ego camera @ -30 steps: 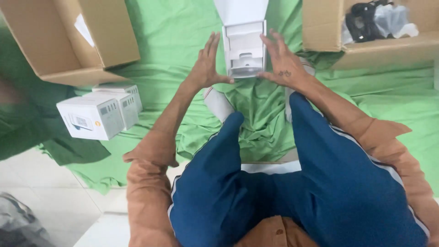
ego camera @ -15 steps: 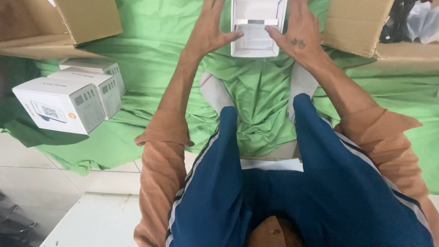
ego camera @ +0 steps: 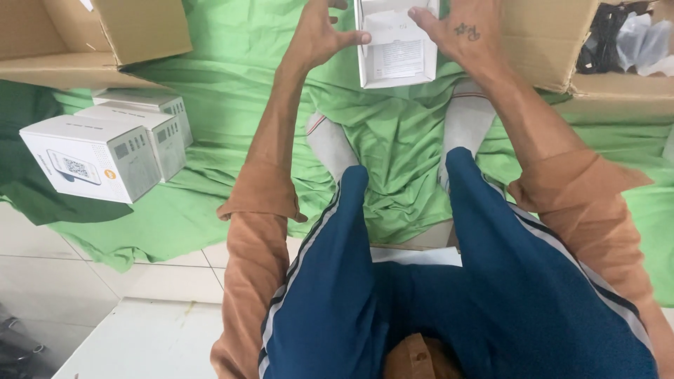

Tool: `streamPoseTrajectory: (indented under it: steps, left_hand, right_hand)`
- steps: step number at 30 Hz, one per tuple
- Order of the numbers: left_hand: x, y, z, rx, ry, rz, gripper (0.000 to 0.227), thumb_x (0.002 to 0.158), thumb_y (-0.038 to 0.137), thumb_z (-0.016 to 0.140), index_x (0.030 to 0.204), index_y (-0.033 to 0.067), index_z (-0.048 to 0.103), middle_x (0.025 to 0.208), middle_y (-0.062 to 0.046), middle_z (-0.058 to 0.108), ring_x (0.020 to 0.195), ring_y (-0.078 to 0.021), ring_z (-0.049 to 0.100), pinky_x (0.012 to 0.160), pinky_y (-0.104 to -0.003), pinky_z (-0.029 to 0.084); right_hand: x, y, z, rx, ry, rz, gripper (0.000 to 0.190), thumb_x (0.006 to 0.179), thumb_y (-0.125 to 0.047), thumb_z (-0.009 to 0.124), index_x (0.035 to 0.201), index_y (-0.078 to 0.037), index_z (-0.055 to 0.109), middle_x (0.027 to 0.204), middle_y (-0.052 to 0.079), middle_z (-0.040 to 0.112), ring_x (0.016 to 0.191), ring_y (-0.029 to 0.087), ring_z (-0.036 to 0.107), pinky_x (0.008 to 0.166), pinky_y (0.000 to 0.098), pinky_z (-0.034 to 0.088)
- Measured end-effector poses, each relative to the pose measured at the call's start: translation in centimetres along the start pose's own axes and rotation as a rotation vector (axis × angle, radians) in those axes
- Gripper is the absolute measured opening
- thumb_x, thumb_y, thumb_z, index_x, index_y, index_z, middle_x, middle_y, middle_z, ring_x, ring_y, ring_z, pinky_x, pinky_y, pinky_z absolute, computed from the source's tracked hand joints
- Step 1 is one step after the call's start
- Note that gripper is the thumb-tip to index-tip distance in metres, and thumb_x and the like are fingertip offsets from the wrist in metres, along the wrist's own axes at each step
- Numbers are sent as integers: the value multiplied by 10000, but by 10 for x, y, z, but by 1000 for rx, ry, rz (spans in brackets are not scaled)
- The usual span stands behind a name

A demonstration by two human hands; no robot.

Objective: The person unpacks and organizes electronic devices from their white boxes and cardboard shipping boxes while sitting on a cloth on the floor.

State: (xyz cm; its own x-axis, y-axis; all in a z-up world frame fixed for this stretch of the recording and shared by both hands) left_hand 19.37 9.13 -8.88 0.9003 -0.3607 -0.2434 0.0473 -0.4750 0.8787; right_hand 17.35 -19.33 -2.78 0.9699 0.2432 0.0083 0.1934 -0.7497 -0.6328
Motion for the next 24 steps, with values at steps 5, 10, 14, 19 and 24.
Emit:
streamPoseTrajectory:
  steps: [5,10,14,19,24]
  left_hand:
    - [-25,47,-4,-35,39,68,645,843,359,937,1330,72,626,1320,-149,622,1189,-334,649,991,-481,547]
    - [-27,74,-15,101,-37,151,333,945,307,860,1153,100,702,1286,-140,622,1274,-366,529,1090,-491,412]
    - [-19,68,-20,121,-88,246,286,958,277,848,1139,96,720,1297,-159,579,1285,-371,480,1084,-496,396]
    - [-19,99,-25,139,-237,-25,243,953,291,766,1103,130,663,1235,-97,623,1266,-326,536,1120,-465,402]
    - [-45,92,-15,253,-80,288,258,992,206,824,1168,103,665,1567,-149,433,1426,-423,433,1166,-503,418]
  right_hand:
    - [-3,-7,0,118,-98,-30,346,1040,-321,720,1118,15,752,949,189,731,790,329,701,706,456,549]
    - [4,-1,9,-85,-264,-89,317,1086,-318,689,1010,-33,804,808,151,709,676,327,657,645,460,521]
    - [17,-8,1,-93,-340,-55,326,1082,-333,685,1018,-34,799,784,165,704,663,335,660,646,473,522]
    - [10,-8,2,-63,-466,-12,347,1095,-362,676,1067,-32,779,811,188,699,699,360,667,657,493,527]
    - [-17,-36,-20,-125,-231,-167,279,1067,-313,732,1008,-45,780,1121,244,633,1080,418,592,879,518,518]
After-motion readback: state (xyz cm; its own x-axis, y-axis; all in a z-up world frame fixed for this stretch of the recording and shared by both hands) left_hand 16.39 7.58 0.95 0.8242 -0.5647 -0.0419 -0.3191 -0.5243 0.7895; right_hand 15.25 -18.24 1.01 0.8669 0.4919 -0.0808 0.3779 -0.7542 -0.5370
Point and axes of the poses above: each hand's wrist, its own x-axis towards the middle knuckle, its own z-axis out of the palm, y = z × x, the point moved 4 cm from there along x, towards the middle knuckle
